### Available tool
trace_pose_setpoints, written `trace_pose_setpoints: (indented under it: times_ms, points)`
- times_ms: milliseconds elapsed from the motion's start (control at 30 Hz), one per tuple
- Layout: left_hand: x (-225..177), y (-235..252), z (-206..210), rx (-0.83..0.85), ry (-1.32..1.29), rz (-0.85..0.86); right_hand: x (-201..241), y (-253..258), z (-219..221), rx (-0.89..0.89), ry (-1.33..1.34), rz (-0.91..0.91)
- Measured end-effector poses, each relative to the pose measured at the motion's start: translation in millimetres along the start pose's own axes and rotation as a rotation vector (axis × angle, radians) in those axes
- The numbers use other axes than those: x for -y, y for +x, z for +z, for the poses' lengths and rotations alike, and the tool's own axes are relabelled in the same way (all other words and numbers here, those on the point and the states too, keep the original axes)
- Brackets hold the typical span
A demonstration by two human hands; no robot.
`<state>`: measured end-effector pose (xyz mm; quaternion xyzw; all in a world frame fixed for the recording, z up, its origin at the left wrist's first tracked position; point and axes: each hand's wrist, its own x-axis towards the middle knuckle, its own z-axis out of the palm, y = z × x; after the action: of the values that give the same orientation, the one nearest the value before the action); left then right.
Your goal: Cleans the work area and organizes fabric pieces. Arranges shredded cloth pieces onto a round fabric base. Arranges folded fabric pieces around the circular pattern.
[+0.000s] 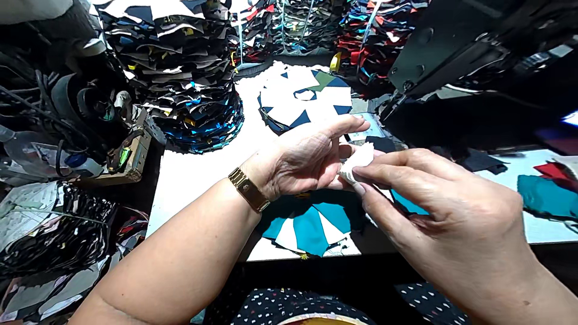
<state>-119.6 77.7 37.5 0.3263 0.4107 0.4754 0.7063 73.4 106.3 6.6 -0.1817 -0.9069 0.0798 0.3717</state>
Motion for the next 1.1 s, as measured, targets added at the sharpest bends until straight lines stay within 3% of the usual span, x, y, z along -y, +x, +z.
trace_pose_setpoints:
  times_ms: [200, 433, 600, 733, 867, 1100]
  points:
    - [0.4, 0.5, -1.5, 0.020, 0.009, -0.012, -4.2, 1.0, 3.7, -0.039, 0.011, 0.036]
    - [-1.0, -1.4, -1.7, 0.025, 0.034, 0.008, -14.0, 2.5, -1.7, -0.100, 0.311, 0.291]
    - [-0.2, 0.4, -8.8, 0.162, 0.187, 0.091, -28.8, 1.7, -6.7, -0.160, 0.562, 0.379]
    - [1.0, 0.0, -7.0, 0.097, 0.324, 0.136, -30.4, 2.2, -7.7, -0.188, 0.658, 0.431]
    - [5.4, 5.4, -12.6, 0.092, 0.428, 0.226, -30.0, 2.5, -5.3, -0.169, 0.714, 0.444]
    - [4.9, 4.5, -10.0, 0.042, 0.429, 0.300, -27.6, 1.8, -0.7, -0.214, 0.583, 0.336]
